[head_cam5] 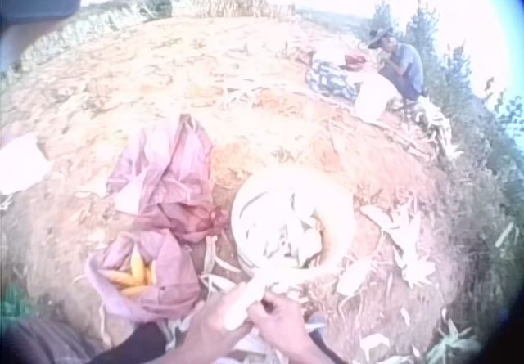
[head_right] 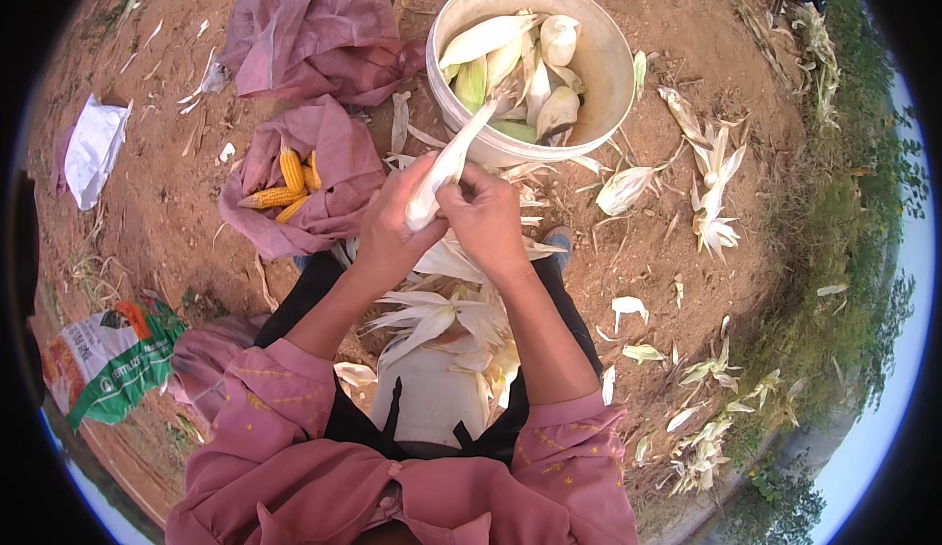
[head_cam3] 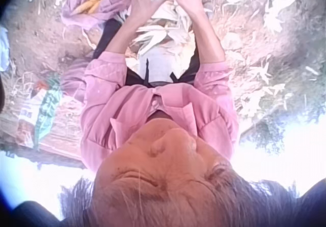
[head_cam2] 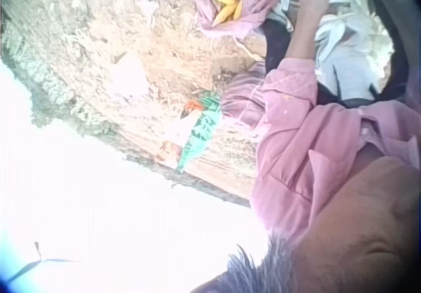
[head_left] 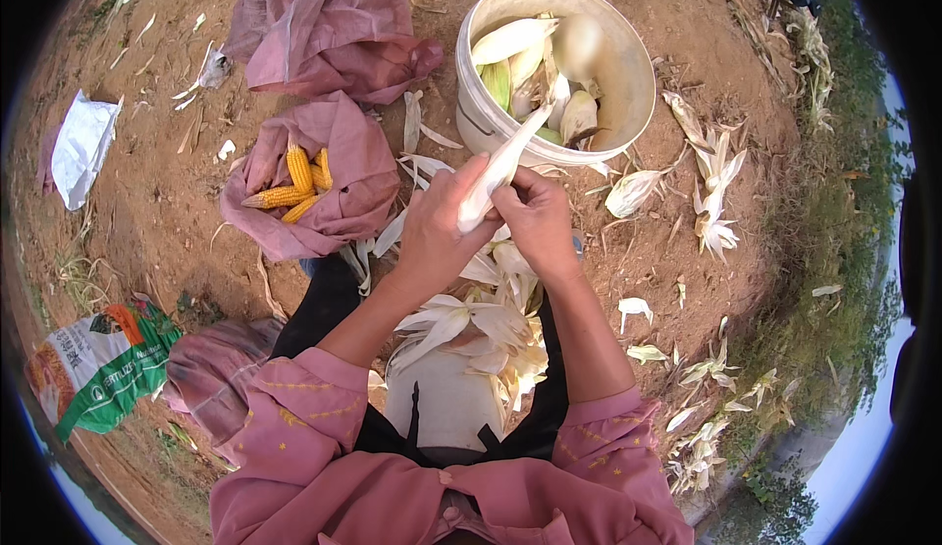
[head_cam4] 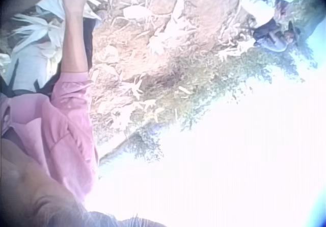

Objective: The person sits on the ground and shucks corn cobs by hand, removing husks and silk. Shucked cobs are placed into a cloth bundle, and husks are discarded on the ground.

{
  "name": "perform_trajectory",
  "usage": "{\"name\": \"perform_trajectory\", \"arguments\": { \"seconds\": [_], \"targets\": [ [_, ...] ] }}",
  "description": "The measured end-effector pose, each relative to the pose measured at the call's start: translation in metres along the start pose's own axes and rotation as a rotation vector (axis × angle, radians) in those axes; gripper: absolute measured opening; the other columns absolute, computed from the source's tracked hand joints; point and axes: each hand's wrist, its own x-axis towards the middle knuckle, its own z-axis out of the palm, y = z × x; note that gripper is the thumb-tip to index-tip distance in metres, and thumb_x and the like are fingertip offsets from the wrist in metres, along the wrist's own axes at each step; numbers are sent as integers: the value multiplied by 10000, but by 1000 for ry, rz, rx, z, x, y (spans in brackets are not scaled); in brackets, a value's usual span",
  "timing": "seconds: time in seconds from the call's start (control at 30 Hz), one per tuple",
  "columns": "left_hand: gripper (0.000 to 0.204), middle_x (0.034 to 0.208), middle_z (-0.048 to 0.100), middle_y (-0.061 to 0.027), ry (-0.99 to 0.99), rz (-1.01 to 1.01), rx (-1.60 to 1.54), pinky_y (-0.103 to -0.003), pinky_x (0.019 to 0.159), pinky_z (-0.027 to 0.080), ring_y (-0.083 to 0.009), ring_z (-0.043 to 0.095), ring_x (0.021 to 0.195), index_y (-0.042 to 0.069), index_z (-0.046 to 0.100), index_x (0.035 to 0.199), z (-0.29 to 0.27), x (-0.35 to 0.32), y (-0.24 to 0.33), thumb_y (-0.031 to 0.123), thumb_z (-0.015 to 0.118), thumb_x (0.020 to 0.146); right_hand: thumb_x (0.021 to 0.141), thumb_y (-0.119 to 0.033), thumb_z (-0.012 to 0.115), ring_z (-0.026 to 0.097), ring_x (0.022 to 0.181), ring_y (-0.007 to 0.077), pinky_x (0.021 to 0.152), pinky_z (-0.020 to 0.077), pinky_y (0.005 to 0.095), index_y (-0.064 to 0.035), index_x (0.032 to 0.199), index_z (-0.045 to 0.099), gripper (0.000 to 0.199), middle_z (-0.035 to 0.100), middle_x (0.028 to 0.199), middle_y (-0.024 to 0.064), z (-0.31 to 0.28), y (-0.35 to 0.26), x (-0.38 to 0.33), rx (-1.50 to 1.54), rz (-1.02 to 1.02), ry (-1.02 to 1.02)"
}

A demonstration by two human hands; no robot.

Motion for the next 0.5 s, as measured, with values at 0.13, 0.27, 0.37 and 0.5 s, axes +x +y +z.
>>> {"name": "perform_trajectory", "arguments": {
  "seconds": [0.13,0.27,0.37,0.5],
  "targets": [
    [675,1077,551,-122,9,-55,-427,-339,804,443,-233,576,931,55,397,1299,3,1,-5,110,721,710,822,-65,534,536,613,51,553,449,219,24,939,642,183,608,694,16,-2,-4,1,84,63,-32],
    [574,1129,527,-79,-95,-225,-813,-276,873,421,-128,506,1015,40,383,1306,-2,4,4,138,660,812,856,-64,513,569,638,65,570,472,216,40,919,635,173,629,741,35,-4,-10,1,171,65,-26],
    [503,1132,519,-69,-117,-231,-798,-260,881,403,-107,474,1031,38,377,1307,-3,5,2,160,597,870,877,-80,515,584,645,74,576,482,213,44,880,618,161,629,751,45,-2,-11,0,223,52,-4],
    [444,1146,516,-65,-101,-201,-666,-257,895,383,-116,473,1036,41,377,1300,-3,4,-5,191,533,913,888,-109,530,596,640,84,578,486,207,34,823,591,168,625,742,51,0,-8,1,195,70,13]
  ]
}}
